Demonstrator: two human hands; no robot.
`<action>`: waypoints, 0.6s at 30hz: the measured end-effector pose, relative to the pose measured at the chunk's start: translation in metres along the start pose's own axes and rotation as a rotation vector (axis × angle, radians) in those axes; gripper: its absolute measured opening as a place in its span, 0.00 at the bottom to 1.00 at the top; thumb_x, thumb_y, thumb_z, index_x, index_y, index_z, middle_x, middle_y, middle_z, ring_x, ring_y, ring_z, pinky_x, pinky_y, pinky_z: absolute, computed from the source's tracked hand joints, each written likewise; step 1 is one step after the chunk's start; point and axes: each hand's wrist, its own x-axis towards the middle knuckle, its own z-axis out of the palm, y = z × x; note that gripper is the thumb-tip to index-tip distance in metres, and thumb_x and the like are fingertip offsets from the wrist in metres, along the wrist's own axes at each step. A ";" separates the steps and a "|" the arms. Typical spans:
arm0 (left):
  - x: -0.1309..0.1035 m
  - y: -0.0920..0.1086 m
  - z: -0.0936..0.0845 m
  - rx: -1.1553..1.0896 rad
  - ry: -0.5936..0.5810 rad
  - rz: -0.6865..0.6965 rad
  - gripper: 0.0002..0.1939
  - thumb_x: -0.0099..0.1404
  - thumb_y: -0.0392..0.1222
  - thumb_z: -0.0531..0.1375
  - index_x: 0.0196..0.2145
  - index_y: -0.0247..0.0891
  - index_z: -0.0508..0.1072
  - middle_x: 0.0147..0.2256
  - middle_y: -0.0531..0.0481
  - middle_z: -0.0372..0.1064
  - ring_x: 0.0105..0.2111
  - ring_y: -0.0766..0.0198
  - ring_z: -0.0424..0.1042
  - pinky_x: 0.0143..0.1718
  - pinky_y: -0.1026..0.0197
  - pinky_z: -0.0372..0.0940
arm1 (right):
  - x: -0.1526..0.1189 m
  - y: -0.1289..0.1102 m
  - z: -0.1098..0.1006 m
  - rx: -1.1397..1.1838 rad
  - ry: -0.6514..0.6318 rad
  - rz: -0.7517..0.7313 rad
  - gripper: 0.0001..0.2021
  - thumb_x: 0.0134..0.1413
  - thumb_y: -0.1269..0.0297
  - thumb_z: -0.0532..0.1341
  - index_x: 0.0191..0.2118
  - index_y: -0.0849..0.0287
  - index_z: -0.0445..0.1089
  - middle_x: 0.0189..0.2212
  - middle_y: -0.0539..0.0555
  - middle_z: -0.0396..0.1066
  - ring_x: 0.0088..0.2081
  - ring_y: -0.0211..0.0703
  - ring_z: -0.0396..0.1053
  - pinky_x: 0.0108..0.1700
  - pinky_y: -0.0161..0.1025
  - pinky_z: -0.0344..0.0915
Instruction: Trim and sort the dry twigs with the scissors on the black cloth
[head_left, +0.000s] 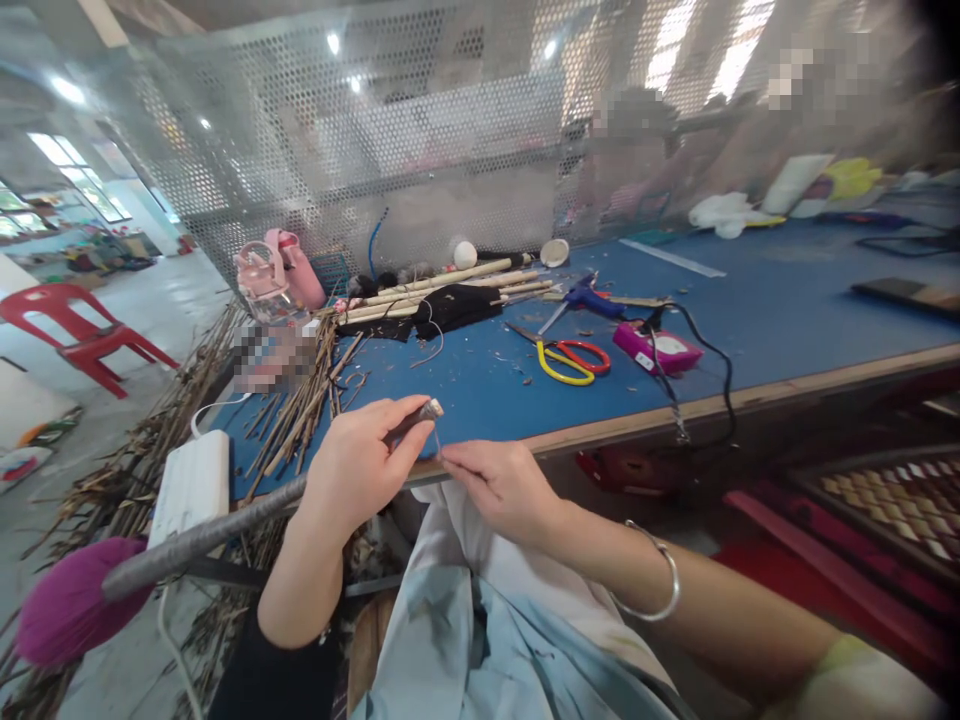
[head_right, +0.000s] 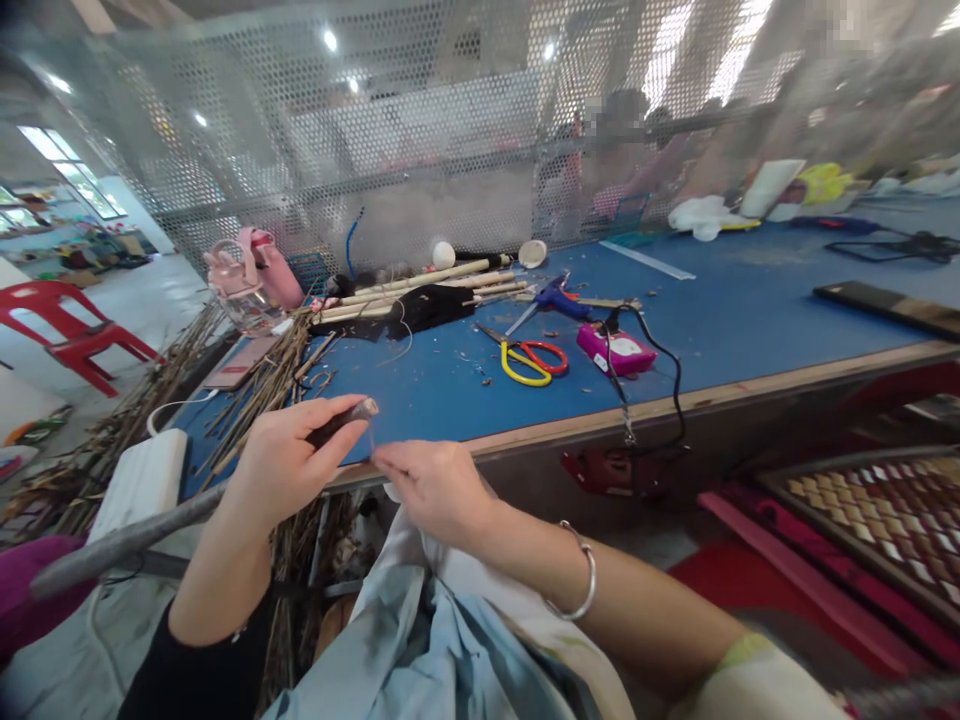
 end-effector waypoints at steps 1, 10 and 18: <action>0.000 0.000 0.000 0.003 -0.011 -0.003 0.15 0.63 0.45 0.55 0.44 0.37 0.73 0.38 0.46 0.75 0.35 0.63 0.73 0.40 0.61 0.66 | -0.003 -0.005 -0.006 -0.153 0.015 -0.083 0.13 0.59 0.68 0.51 0.35 0.60 0.73 0.28 0.53 0.73 0.29 0.36 0.67 0.32 0.32 0.58; -0.009 0.009 0.000 -0.046 -0.120 0.002 0.15 0.64 0.45 0.54 0.44 0.37 0.73 0.36 0.46 0.75 0.34 0.62 0.73 0.36 0.63 0.65 | 0.028 -0.022 -0.058 -0.504 0.113 -0.460 0.11 0.57 0.69 0.54 0.38 0.56 0.74 0.22 0.50 0.69 0.25 0.34 0.64 0.27 0.31 0.54; -0.014 0.018 -0.005 -0.045 -0.141 -0.010 0.14 0.64 0.41 0.54 0.44 0.40 0.73 0.36 0.47 0.75 0.34 0.61 0.73 0.37 0.62 0.65 | 0.057 0.008 -0.040 0.216 -0.020 0.018 0.09 0.50 0.62 0.61 0.26 0.60 0.74 0.22 0.51 0.71 0.26 0.35 0.66 0.30 0.32 0.60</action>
